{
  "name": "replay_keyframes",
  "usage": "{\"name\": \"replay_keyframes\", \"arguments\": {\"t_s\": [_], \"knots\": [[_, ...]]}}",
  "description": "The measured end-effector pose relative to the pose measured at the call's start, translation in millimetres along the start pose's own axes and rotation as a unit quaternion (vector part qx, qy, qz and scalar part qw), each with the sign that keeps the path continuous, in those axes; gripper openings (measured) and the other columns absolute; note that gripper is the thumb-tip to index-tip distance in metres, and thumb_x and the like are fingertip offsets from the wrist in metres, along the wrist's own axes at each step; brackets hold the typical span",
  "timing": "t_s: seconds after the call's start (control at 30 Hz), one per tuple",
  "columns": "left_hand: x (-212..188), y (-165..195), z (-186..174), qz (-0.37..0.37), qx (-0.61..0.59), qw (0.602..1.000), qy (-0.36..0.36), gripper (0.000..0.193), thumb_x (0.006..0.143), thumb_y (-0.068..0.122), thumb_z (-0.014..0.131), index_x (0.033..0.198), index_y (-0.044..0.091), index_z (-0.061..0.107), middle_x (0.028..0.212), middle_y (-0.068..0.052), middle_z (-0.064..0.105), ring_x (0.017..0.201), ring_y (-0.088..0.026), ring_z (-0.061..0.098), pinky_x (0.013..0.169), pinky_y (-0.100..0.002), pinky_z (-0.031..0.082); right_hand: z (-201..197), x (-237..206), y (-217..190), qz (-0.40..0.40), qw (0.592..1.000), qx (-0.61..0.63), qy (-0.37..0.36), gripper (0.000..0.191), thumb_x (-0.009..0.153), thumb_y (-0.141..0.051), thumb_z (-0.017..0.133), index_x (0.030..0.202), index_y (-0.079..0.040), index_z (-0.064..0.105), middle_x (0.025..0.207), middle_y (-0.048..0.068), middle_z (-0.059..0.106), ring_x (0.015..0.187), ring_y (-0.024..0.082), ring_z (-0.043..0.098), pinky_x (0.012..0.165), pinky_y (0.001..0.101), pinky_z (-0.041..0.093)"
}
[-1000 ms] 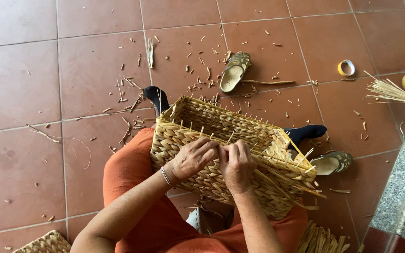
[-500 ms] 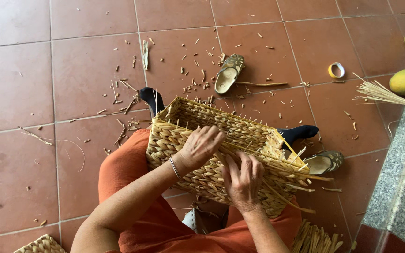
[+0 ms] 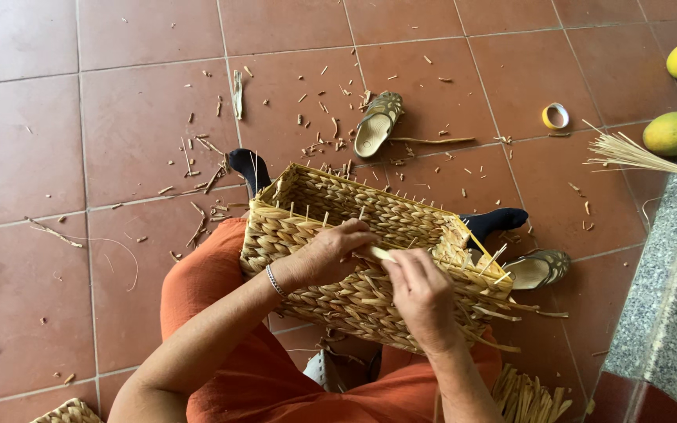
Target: The person sits on the floor with a woven basket on their lap and weaves thin cane strips around the basket's rim, threading and tightening the strips over the protruding stakes and rotating the basket to work around the edge.
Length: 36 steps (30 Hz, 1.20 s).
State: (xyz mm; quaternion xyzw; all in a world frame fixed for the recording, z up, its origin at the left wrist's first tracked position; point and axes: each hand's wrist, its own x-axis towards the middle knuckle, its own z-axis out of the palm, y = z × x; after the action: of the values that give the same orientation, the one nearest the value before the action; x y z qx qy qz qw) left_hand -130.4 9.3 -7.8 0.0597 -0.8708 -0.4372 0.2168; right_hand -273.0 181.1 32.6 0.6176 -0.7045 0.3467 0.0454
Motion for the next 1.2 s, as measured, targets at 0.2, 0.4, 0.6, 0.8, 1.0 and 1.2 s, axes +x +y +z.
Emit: {"name": "replay_keyframes", "arguments": {"t_s": [0.2,0.4,0.6,0.8,1.0,1.2], "knots": [[2.2,8.6,2.2,-0.040,0.060,0.997,-0.018,0.025,0.085,0.017,0.078,0.103,0.003,0.068,0.111,-0.011,0.066,0.091,-0.029,0.071,0.074,-0.040,0.059,0.1,14.7,13.2,0.138,0.984,0.109,-0.033,0.008,0.095,-0.009,0.073,0.098,-0.002,0.072,0.084,0.008,0.074,0.065,0.013,0.072,0.050,0.0209,0.060],[-1.9,5.8,16.4,-0.022,0.140,0.990,0.012,0.033,0.091,0.001,0.065,0.124,0.003,0.058,0.118,-0.013,0.058,0.091,-0.027,0.068,0.064,-0.036,0.058,-5.7,14.0,20.2,0.140,0.988,0.057,-0.028,0.008,0.096,-0.010,0.072,0.095,-0.003,0.068,0.079,0.006,0.072,0.065,0.014,0.070,0.053,0.0283,0.057],[-14.4,1.5,9.2,0.131,0.202,0.970,0.030,0.033,0.084,0.004,0.066,0.113,-0.002,0.051,0.124,-0.018,0.053,0.099,-0.031,0.064,0.066,-0.034,0.059,9.8,13.0,22.5,0.084,0.995,-0.060,-0.013,0.026,0.086,-0.026,0.082,0.085,-0.007,0.064,0.068,0.004,0.070,0.053,0.015,0.065,0.046,0.0308,0.050],[-11.6,-7.8,15.2,0.055,0.155,0.986,0.012,0.014,0.092,-0.002,0.058,0.103,0.000,0.050,0.095,-0.013,0.060,0.083,-0.027,0.067,0.060,-0.036,0.057,26.8,3.1,37.2,0.106,0.984,-0.117,-0.078,0.034,0.090,-0.032,0.082,0.076,-0.009,0.061,0.049,0.003,0.062,0.037,0.016,0.056,0.034,0.0320,0.042],[9.1,-17.0,28.3,-0.029,0.137,0.989,0.042,0.015,0.093,0.002,0.061,0.092,0.003,0.046,0.076,-0.013,0.058,0.064,-0.030,0.063,0.053,-0.041,0.051,33.1,-29.4,40.3,0.088,0.994,-0.031,-0.058,0.023,0.097,-0.022,0.073,0.082,-0.007,0.064,0.055,0.002,0.062,0.043,0.009,0.059,0.036,0.0255,0.045],[13.3,-7.4,15.5,-0.068,0.045,0.995,0.065,0.020,0.092,0.007,0.068,0.104,0.002,0.053,0.075,-0.010,0.061,0.063,-0.028,0.064,0.057,-0.041,0.054,8.1,-38.4,52.3,0.199,0.972,-0.053,-0.116,0.024,0.093,-0.025,0.077,0.079,-0.007,0.071,0.051,0.003,0.064,0.036,0.013,0.057,0.029,0.0285,0.043]]}}
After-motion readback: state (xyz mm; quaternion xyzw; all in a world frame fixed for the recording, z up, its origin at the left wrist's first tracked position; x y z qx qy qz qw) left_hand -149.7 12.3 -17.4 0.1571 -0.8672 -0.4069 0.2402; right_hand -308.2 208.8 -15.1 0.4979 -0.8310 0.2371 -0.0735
